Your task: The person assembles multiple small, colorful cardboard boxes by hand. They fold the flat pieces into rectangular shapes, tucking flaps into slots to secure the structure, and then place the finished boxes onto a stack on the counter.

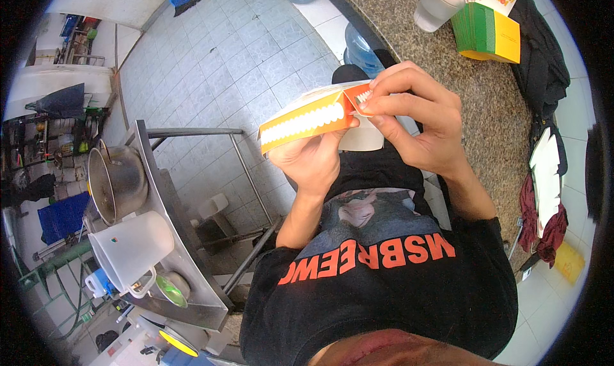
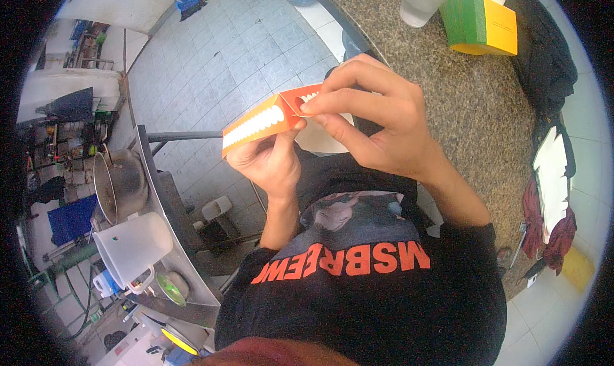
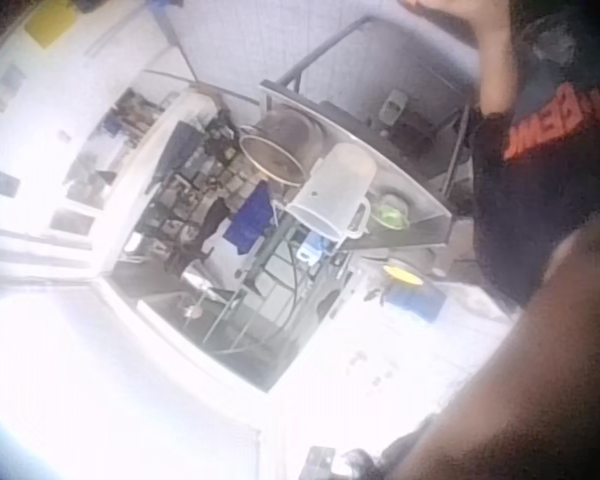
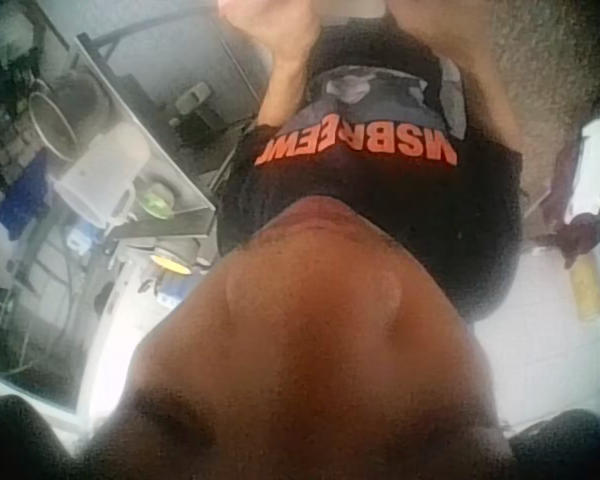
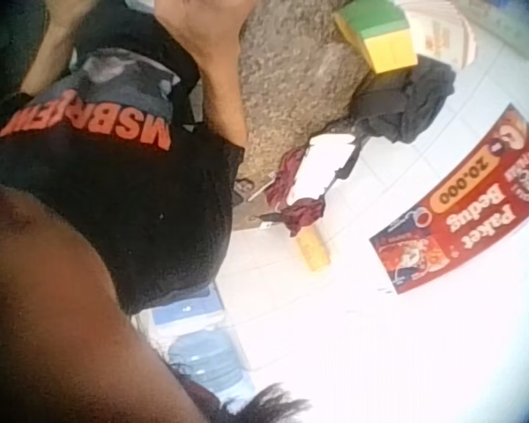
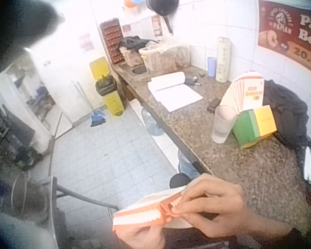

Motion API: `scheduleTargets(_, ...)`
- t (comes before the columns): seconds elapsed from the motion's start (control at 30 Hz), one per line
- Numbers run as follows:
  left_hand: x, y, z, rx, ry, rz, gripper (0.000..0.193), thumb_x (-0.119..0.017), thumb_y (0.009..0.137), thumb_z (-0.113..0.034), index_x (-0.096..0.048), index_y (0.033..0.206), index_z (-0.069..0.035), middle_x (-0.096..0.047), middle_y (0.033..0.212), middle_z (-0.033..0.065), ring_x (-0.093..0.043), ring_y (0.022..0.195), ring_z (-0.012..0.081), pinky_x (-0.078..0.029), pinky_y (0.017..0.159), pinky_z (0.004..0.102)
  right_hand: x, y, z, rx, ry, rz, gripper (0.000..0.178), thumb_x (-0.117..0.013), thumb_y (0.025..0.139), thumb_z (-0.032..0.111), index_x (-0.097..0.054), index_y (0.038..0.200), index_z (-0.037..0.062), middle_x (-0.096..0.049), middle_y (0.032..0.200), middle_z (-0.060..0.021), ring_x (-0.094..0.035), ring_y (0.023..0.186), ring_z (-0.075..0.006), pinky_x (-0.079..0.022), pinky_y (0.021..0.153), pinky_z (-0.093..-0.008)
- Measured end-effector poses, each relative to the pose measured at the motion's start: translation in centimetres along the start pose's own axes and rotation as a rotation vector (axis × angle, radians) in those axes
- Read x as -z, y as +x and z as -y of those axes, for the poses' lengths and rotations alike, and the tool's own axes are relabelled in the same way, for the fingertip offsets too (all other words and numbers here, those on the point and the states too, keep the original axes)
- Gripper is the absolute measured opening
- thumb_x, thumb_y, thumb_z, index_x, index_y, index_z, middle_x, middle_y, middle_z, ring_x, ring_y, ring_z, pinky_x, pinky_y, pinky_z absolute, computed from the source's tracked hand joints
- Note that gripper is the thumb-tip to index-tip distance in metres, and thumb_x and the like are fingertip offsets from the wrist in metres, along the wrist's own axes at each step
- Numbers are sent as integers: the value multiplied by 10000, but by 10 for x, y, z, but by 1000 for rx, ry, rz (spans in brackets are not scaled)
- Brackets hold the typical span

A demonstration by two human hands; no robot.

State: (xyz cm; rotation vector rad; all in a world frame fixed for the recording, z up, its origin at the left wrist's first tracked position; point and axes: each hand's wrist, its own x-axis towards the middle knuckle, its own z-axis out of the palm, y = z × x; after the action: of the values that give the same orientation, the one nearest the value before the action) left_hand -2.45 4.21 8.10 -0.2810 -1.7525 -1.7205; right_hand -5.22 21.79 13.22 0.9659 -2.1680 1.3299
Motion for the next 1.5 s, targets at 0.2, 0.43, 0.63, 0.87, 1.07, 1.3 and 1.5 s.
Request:
scheduleTargets(0.2,0,-14,4,167,-160,-85,312,-824,758,96,-748,1051,19,-758,1017,97,-715,948,204,-563,875,349,-4,-1,-3,76,-37,12,270,-809,722,9,-781,980,83,-694,908,-56,-661,811,-231,-534,712,-326)
scheduleTargets(0.43,-17,-17,5,217,-419,-168,295,-822,810,61,-694,1074,29,-738,1067,134,-707,955,197,-563,899,337,-6,-1,-10,35,28,-31,255,-819,717,25,-779,963,80,-703,954,-47,-676,873,-230,-553,765,-338)
scheduleTargets(0.63,-30,-27,3,257,-495,-189,166,-745,917,1,-682,1069,18,-723,1124,158,-700,1006,206,-566,890,330,-15,-6,-10,71,-94,-92,248,-815,716,24,-777,950,95,-687,984,-59,-683,920,-250,-560,789,-354)
scheduleTargets(0.87,-23,-10,10,386,-599,-154,138,-684,988,-71,-654,1086,21,-717,1079,142,-699,989,182,-576,835,289,-21,-8,-6,-3,-99,-103,261,-806,765,33,-743,1013,86,-675,1057,-111,-687,948,-297,-566,809,-379)
scheduleTargets(1.07,-24,-13,17,299,-286,-182,153,-659,1015,-117,-623,1071,21,-700,998,97,-664,870,134,-566,755,278,-29,-9,-10,-29,-38,-107,304,-794,816,46,-684,1099,37,-707,1091,-141,-704,987,-316,-572,831,-393)
scheduleTargets(1.3,-28,-13,0,385,-186,-137,65,-655,993,-15,-638,1009,46,-714,985,104,-663,870,116,-547,761,264,-34,-18,-16,-109,-43,-131,330,-796,821,73,-678,1127,31,-721,1100,-144,-707,988,-308,-566,827,-380)
scheduleTargets(1.5,-13,-7,17,420,-388,-3,135,-680,1000,-107,-667,943,15,-699,958,65,-641,874,123,-524,808,277,-36,-16,-18,-106,-27,-129,414,-817,825,144,-676,1192,18,-711,1102,-166,-706,968,-315,-560,840,-375)
